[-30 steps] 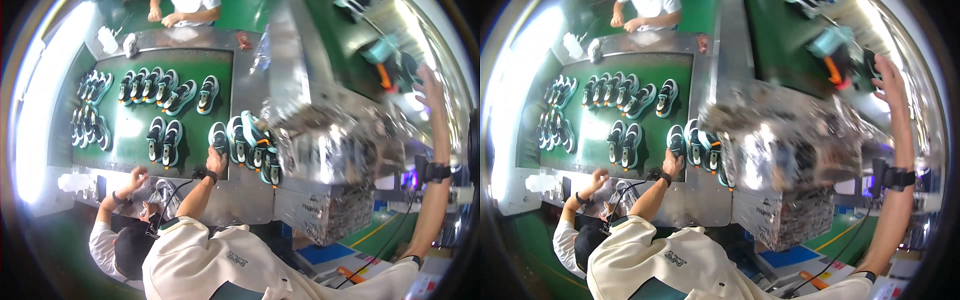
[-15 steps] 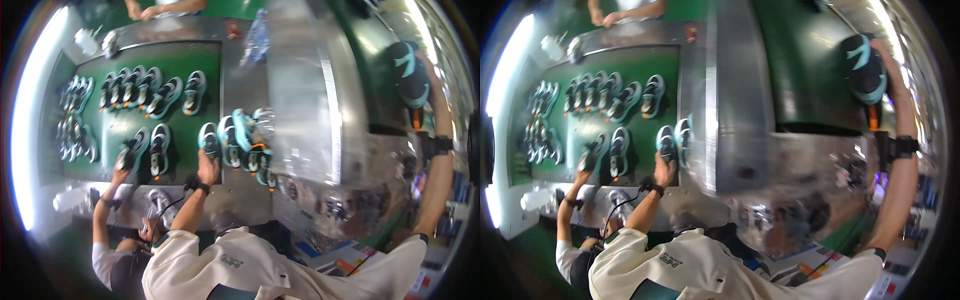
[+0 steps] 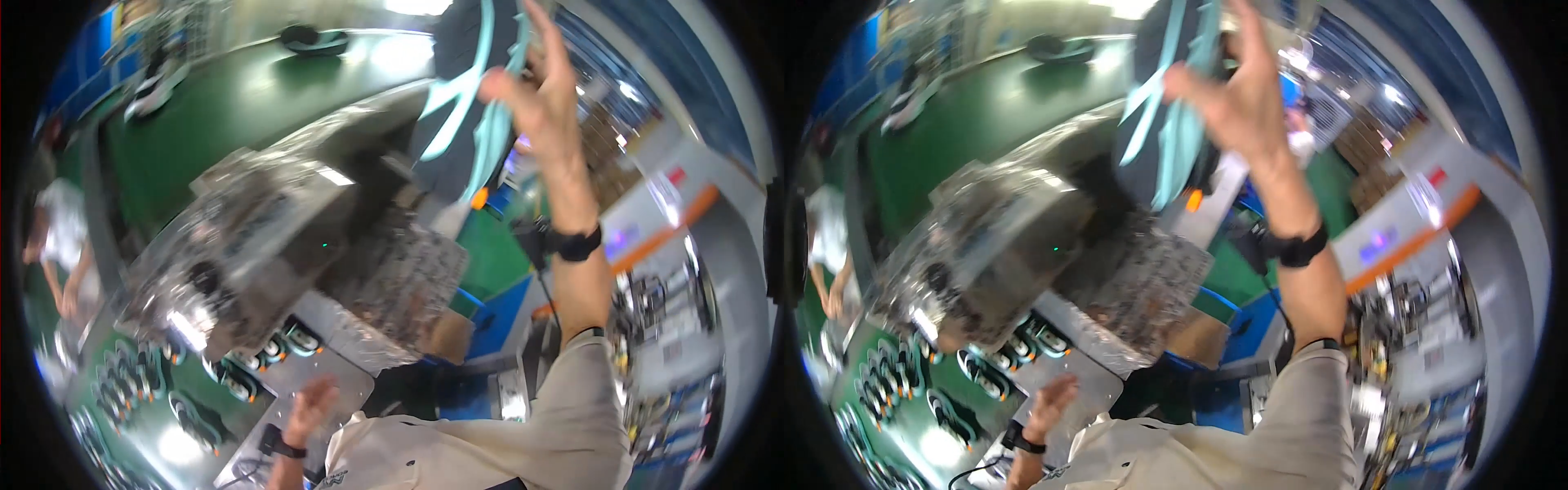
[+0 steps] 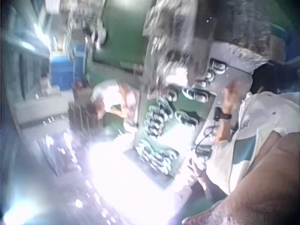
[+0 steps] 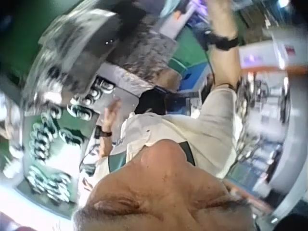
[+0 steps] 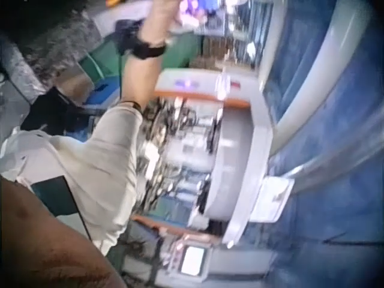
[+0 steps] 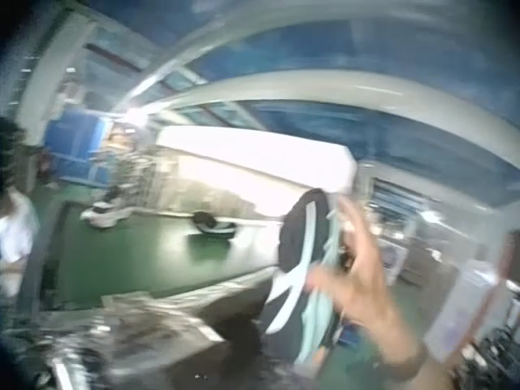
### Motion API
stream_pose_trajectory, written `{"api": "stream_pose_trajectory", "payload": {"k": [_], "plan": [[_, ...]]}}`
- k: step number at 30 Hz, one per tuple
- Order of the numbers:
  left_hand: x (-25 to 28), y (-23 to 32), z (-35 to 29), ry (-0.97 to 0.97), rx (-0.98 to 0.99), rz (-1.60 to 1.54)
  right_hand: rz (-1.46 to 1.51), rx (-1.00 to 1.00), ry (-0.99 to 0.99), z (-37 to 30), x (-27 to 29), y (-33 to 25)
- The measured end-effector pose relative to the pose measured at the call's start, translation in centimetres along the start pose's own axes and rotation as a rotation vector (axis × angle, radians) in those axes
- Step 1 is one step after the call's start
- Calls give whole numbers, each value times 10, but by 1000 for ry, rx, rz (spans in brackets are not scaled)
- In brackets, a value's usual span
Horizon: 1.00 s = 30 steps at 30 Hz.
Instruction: Operating a machine to attach soles to footwear in a shoe factory.
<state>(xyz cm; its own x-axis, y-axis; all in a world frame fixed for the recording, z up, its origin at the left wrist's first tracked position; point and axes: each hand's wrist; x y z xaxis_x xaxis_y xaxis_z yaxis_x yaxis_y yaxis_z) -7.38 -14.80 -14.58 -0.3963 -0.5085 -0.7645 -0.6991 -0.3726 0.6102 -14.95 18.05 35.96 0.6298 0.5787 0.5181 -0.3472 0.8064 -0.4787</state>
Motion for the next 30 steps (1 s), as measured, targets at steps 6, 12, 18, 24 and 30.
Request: {"api": "stream_pose_trajectory", "payload": {"k": [6,12,18,24,30], "plan": [[-238,26,48,-617,78,249,-351,180,16,-183,85,-32],[-317,-54,65,-673,-140,466,-724,-344,150,-319,108,-64],[-392,-154,21,-873,377,240,-661,-612,556,-480,214,-110],[-465,-260,-49,-976,704,275,156,-694,1358,-673,230,-137],[-546,-346,-110,-1500,573,910,285,-693,1871,-811,259,-163]]}}
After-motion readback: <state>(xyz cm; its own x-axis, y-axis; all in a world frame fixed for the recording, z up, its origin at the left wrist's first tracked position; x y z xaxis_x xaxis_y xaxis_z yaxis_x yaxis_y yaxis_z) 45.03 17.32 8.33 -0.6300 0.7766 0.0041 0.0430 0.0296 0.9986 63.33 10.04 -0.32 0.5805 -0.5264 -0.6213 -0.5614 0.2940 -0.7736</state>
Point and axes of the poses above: each hand's wrist, its own z-axis towards the middle knuckle, its own x-axis out of the back of the hand, y = z × x, and after that the axes turned 1 degree about -x, right-handed
